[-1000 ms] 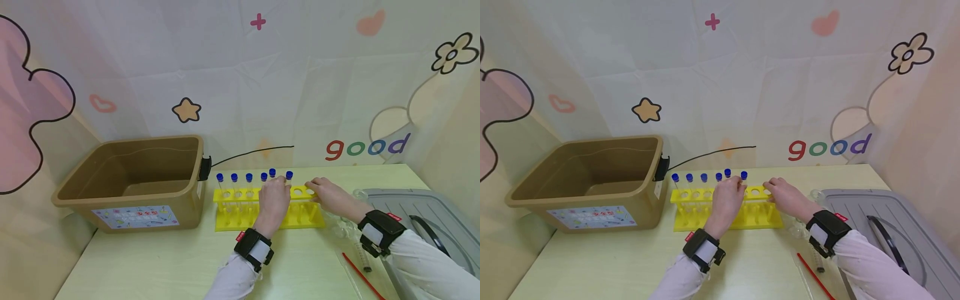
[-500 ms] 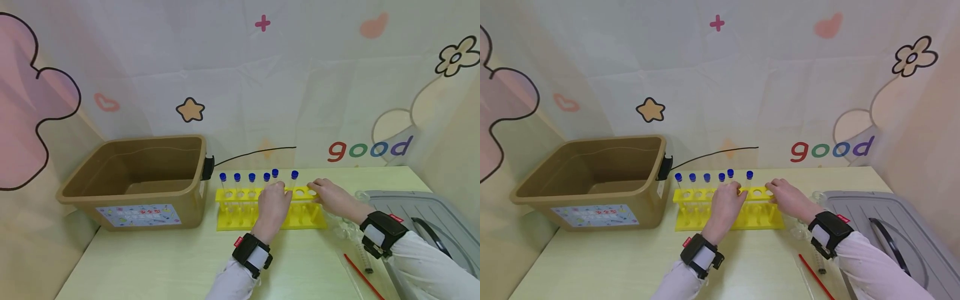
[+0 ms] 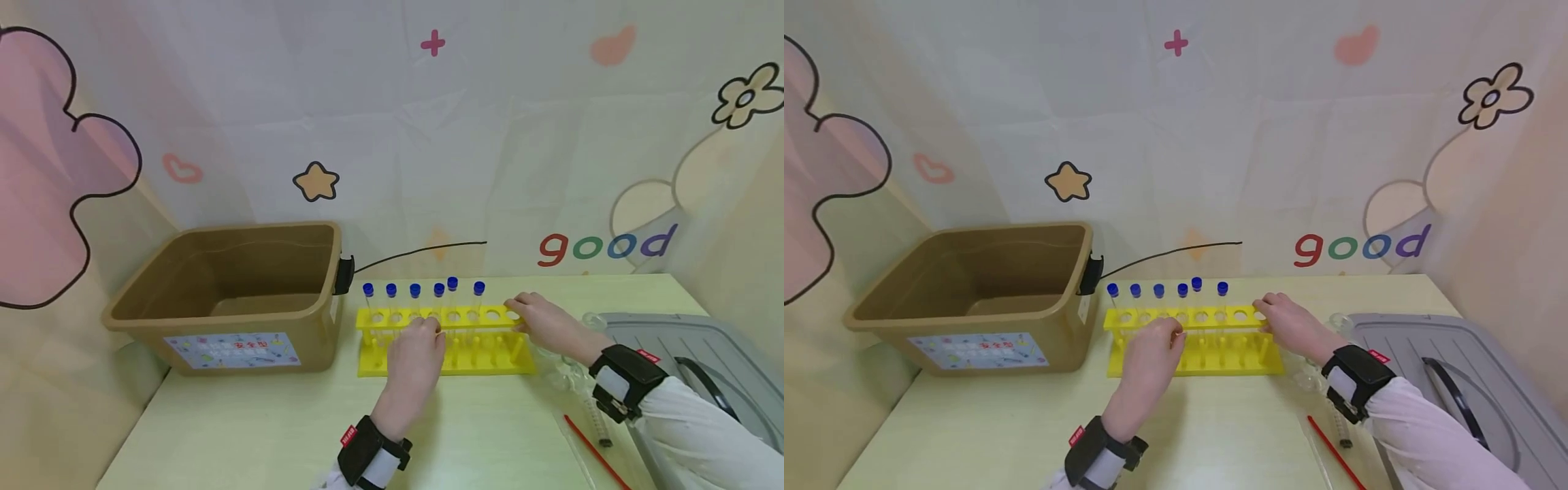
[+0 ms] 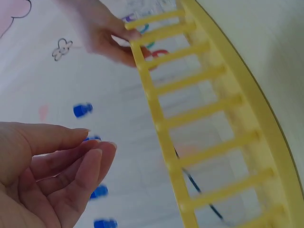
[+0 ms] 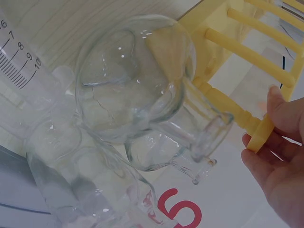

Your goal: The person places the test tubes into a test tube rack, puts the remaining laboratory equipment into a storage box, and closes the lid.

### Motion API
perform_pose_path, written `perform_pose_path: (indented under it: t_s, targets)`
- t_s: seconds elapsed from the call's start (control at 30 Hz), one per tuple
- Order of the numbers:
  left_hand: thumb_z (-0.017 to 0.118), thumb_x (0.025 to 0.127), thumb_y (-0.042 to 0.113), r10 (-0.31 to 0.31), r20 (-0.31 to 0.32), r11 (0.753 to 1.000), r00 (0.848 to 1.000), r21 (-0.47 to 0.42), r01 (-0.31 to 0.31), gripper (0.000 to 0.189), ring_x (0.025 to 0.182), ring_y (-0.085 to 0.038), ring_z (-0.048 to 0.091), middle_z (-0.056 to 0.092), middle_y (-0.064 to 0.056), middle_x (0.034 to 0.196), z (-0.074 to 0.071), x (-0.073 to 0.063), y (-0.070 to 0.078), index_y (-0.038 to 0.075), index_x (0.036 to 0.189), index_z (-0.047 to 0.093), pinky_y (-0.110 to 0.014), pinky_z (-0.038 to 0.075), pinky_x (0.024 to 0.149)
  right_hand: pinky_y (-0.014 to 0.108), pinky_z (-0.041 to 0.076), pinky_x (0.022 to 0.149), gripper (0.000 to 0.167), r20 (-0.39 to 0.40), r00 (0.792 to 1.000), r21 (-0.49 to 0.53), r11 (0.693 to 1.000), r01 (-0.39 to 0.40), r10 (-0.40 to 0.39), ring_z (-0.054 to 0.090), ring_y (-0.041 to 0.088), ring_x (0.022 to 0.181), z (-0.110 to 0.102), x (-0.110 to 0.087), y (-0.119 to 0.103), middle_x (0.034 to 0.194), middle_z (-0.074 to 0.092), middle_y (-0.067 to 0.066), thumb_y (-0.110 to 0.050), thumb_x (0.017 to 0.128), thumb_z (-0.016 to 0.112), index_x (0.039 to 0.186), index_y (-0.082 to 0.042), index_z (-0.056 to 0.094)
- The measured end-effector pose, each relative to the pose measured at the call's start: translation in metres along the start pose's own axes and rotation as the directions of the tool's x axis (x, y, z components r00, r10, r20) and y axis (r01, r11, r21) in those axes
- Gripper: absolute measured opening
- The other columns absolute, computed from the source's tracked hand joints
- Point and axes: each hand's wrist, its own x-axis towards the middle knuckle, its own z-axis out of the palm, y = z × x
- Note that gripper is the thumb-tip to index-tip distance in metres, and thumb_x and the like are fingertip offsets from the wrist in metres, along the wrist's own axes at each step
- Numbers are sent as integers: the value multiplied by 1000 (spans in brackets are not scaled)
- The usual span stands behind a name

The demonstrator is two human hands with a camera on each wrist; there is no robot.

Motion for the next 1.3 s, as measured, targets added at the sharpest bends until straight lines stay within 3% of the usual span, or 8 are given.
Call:
perform_pose_path:
  t_s: [0.27,0.53,0.67,0.87,1.0,1.3]
  targets:
    - [72,77,14,-22,21,994,1000,109,20,19,63,-18,54,57,-7,78,-13,-6,-46,2,91,66,-25,45,49,38,47,75,41,2,1000,-16,1000,10,-10,51,29,83,-1,1,-2,93,55,16,2,70,74,107,6,58]
    - [75,74,14,10,1,974,1000,226,-10,25,60,-22,57,56,-10,79,-12,-10,-74,0,93,66,-31,45,43,38,47,75,40,-1,1000,-7,1000,13,-13,51,29,82,0,-2,1,93,55,15,3,69,74,106,5,59]
    - [74,75,14,1,42,976,999,220,-11,20,55,-23,57,55,-9,71,-10,-9,-80,0,87,67,-31,43,41,39,46,75,40,-3,1000,-8,1000,14,-14,52,29,83,0,-2,1,93,55,15,3,69,74,106,5,59]
    - [66,81,7,-64,139,978,988,204,34,9,52,-16,52,58,-9,68,-8,-6,-82,-2,80,67,-27,39,43,38,46,76,39,23,999,1,1000,25,-25,52,30,83,-4,1,-2,93,56,15,5,69,74,105,5,60]
    - [63,82,2,-106,165,983,981,167,78,6,54,-14,49,60,-9,71,-8,-2,-81,-3,81,67,-25,39,45,38,46,76,38,34,999,9,1000,22,-22,52,30,84,-6,3,-3,93,56,15,6,69,73,105,6,60]
    - [63,82,0,-131,185,981,974,166,100,6,55,-16,49,61,-10,74,-7,-1,-80,-3,84,68,-25,39,47,38,47,74,37,45,999,-1,1000,16,-16,53,30,82,-7,6,0,91,57,15,3,69,74,103,6,61]
